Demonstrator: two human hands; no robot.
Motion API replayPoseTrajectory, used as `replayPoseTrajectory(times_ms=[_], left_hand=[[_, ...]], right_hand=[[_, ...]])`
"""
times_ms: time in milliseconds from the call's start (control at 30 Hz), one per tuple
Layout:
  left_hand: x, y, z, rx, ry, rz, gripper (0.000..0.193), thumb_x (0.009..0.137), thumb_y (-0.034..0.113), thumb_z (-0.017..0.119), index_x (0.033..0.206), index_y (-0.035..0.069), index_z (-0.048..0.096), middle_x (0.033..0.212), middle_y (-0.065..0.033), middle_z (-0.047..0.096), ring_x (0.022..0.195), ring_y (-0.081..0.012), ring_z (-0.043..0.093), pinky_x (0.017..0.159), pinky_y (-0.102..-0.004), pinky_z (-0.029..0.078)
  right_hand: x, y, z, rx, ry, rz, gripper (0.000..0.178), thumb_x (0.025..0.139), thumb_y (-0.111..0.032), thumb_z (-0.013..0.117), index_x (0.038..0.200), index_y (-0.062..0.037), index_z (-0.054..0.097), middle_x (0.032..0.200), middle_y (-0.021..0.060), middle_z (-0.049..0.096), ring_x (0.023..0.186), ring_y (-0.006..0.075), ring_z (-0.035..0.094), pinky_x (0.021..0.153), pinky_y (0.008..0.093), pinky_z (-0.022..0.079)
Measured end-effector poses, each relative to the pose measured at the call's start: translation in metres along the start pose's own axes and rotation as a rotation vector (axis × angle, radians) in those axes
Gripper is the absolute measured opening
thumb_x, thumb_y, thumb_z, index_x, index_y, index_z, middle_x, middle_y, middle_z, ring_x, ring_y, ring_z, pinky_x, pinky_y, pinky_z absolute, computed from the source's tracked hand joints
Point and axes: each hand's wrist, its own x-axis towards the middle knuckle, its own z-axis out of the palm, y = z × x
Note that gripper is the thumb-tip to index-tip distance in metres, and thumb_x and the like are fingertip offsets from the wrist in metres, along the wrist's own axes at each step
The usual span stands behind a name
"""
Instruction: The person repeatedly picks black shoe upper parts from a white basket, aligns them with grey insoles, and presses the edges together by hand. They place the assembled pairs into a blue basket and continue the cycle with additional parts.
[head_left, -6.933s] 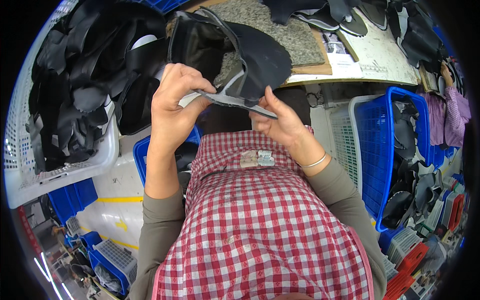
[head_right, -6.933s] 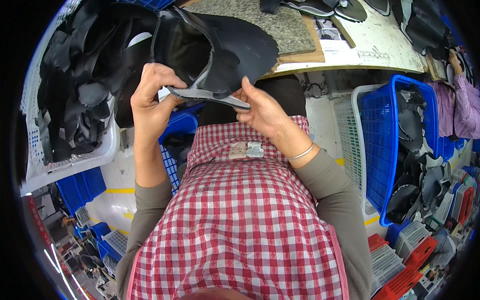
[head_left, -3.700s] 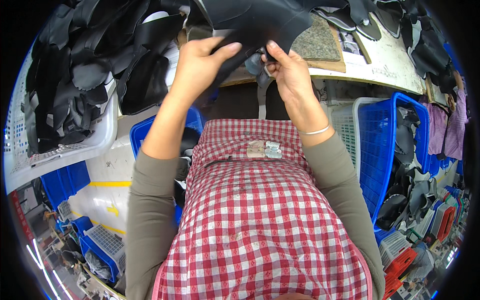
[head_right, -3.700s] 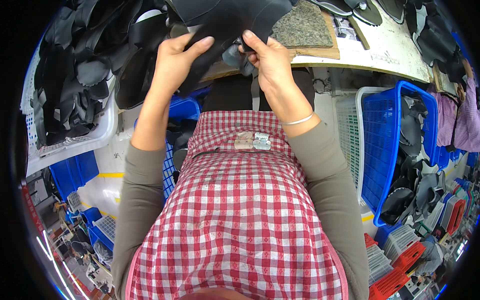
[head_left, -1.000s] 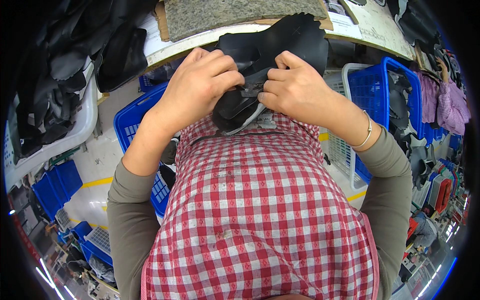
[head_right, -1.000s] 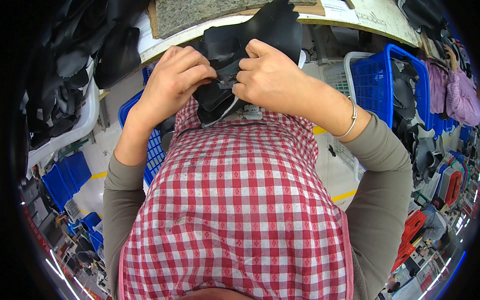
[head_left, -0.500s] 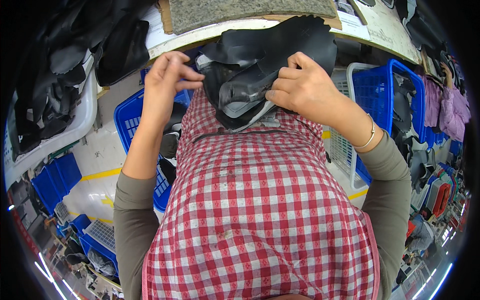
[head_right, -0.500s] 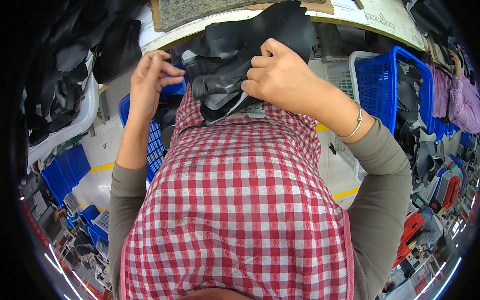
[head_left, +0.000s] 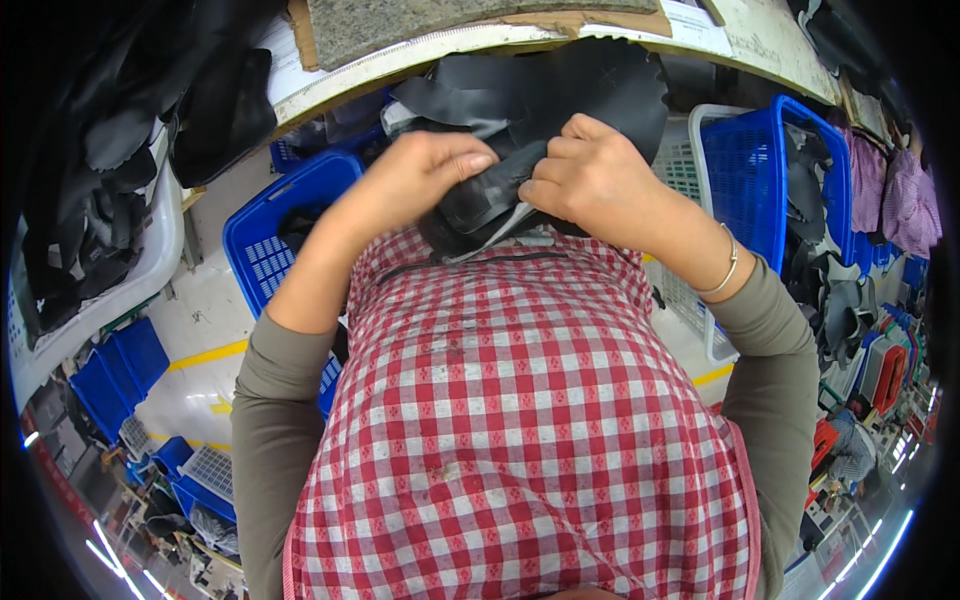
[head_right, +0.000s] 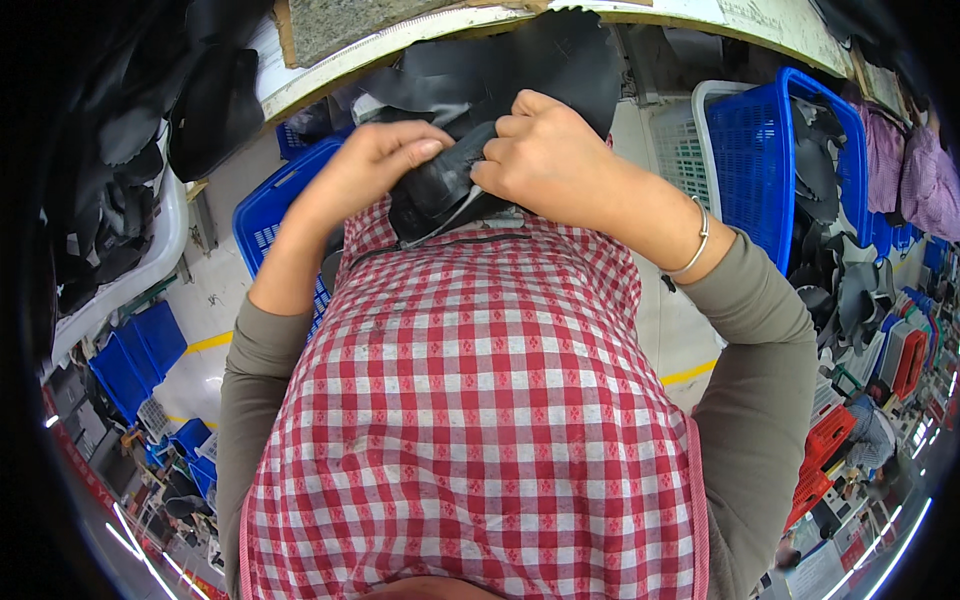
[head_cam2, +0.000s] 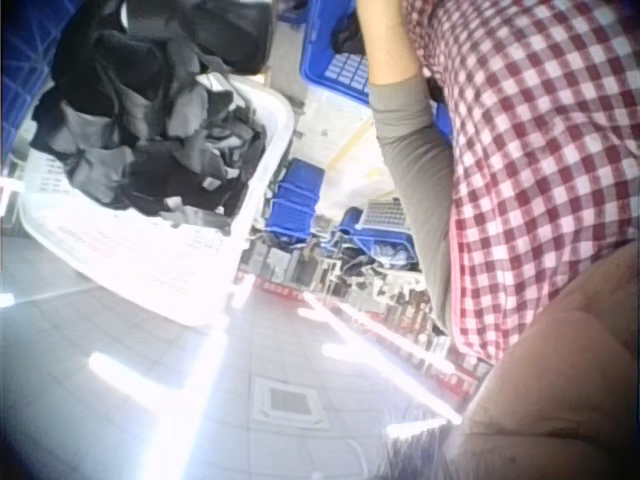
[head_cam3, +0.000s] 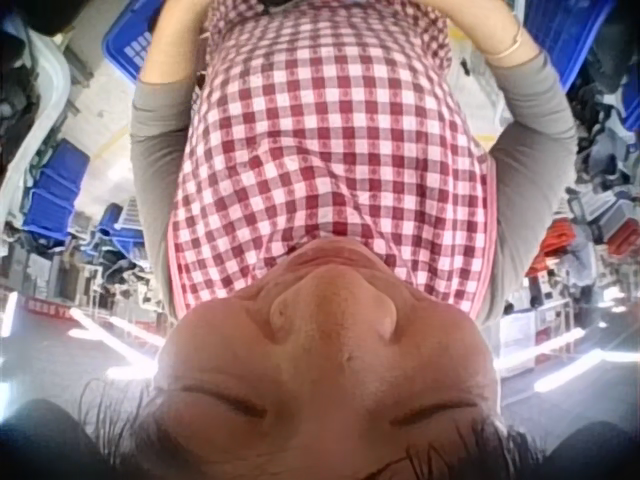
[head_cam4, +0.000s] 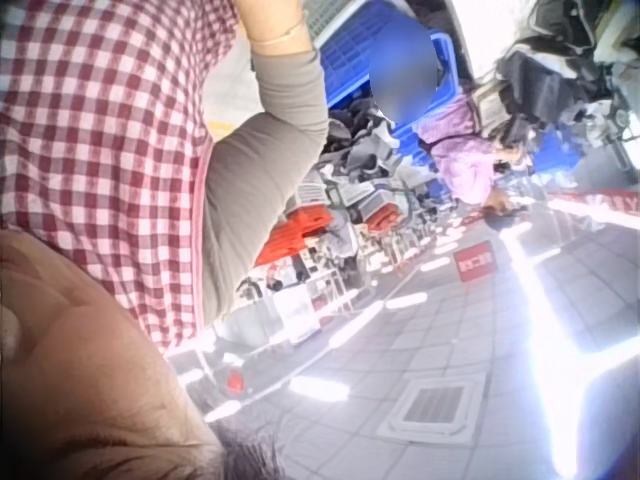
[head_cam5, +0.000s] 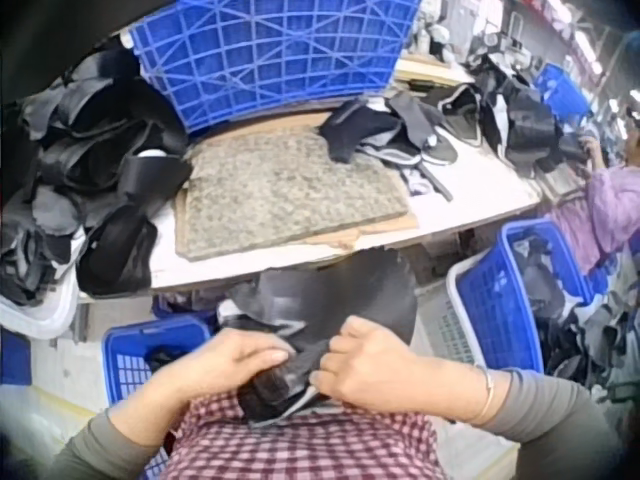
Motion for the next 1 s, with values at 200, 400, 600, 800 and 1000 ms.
replayPoseTrajectory(times_ms=[200,400,600,800,1000], left_hand=[[0.001,-0.003,0.018,0.282,0.136,0.203,0.013,0.084,0.006,0.074,0.094,0.001,0.069,0.092,-0.0228,0.070,0.087,-0.0441,0.067,0.073,-0.0518,0.052],[0.001,-0.027,0.033,-0.435,-0.283,-0.213,0.024,0.098,-0.001,0.066,0.120,-0.004,0.071,0.095,0.0011,0.072,0.087,-0.0048,0.058,0.082,-0.0262,0.051],[0.027,-0.018,0.010,-0.128,-0.321,-0.198,0.021,0.099,0.004,0.069,0.118,-0.003,0.073,0.097,-0.0012,0.074,0.087,-0.0071,0.064,0.081,-0.0269,0.054],[0.019,-0.002,0.033,-0.406,0.035,-0.264,0.020,0.097,-0.004,0.067,0.116,-0.003,0.074,0.102,-0.0063,0.077,0.093,-0.0088,0.070,0.085,-0.0241,0.057],[0.006,-0.012,0.029,-0.489,0.064,-0.135,0.022,0.096,-0.003,0.069,0.117,-0.002,0.075,0.102,-0.0038,0.077,0.092,-0.0075,0.067,0.084,-0.0240,0.056]], right_hand=[[-0.003,0.001,0.016,0.102,-0.047,0.065,0.010,0.071,-0.022,0.078,0.072,-0.0148,0.071,0.066,0.0011,0.066,0.070,0.0188,0.066,0.073,0.0335,0.047],[-0.030,0.006,0.038,0.954,-0.180,0.808,0.022,0.082,-0.025,0.087,0.090,-0.0080,0.076,0.081,0.0070,0.076,0.069,0.0161,0.070,0.067,0.0319,0.054],[-0.034,-0.026,0.037,0.661,0.098,0.850,0.032,0.079,-0.025,0.090,0.096,-0.0065,0.070,0.081,0.0080,0.076,0.072,0.0177,0.073,0.068,0.0308,0.054],[-0.032,-0.036,0.039,0.888,0.218,1.051,0.035,0.080,-0.022,0.090,0.101,-0.0073,0.066,0.075,0.0052,0.072,0.066,0.0153,0.070,0.060,0.0287,0.051],[-0.034,-0.032,0.050,1.134,0.261,1.014,0.031,0.087,-0.021,0.087,0.101,-0.0061,0.064,0.073,0.0000,0.065,0.064,0.0068,0.057,0.059,0.0260,0.045]])
